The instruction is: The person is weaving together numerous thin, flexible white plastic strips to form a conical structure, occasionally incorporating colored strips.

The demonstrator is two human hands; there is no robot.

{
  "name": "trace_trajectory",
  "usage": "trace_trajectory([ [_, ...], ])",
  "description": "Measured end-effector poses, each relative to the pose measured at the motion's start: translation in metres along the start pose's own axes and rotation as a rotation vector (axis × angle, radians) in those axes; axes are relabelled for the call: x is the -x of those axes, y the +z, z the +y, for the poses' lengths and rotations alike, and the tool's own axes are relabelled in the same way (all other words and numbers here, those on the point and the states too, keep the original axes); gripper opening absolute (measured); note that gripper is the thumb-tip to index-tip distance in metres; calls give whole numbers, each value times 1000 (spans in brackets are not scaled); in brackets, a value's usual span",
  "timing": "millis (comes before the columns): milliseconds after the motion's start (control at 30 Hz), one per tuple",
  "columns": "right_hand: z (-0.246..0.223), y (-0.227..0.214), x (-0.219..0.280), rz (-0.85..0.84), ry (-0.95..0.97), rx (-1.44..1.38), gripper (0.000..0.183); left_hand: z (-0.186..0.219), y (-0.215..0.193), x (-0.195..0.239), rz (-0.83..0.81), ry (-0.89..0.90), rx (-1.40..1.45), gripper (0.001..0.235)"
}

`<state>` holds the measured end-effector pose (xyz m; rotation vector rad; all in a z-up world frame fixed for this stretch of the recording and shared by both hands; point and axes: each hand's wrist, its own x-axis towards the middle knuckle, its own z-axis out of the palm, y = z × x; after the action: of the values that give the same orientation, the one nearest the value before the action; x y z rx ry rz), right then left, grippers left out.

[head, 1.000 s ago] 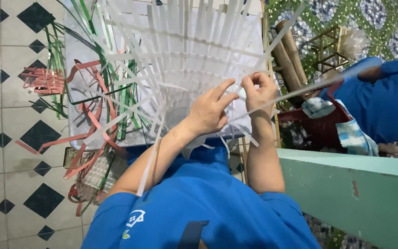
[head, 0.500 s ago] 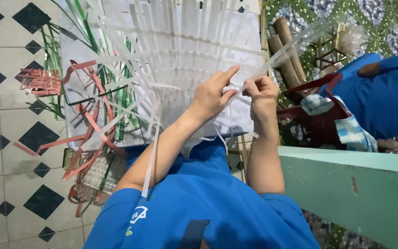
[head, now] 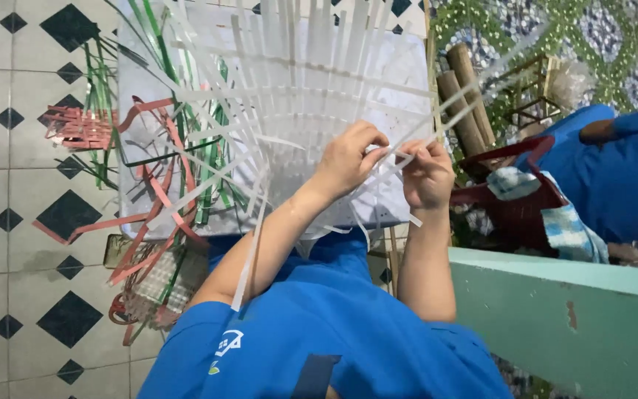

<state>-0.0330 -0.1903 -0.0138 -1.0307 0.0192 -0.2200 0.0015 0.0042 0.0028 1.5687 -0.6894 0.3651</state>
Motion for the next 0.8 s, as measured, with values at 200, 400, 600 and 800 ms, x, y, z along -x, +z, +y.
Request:
trace_trajectory([
  [200, 4, 9, 6, 29, -256, 43, 6, 1, 3, 1, -8, -27, -62, 7],
  [400, 12, 8, 1, 72, -354, 113, 7, -3, 10, 5, 1, -22, -127, 6],
  [600, 3, 30, -14, 92, -211, 470, 11, 22, 9, 11, 66, 30, -326, 11],
  [800, -18, 66, -27, -178, -62, 734, 12, 32, 1, 6, 176, 151, -286, 32],
])
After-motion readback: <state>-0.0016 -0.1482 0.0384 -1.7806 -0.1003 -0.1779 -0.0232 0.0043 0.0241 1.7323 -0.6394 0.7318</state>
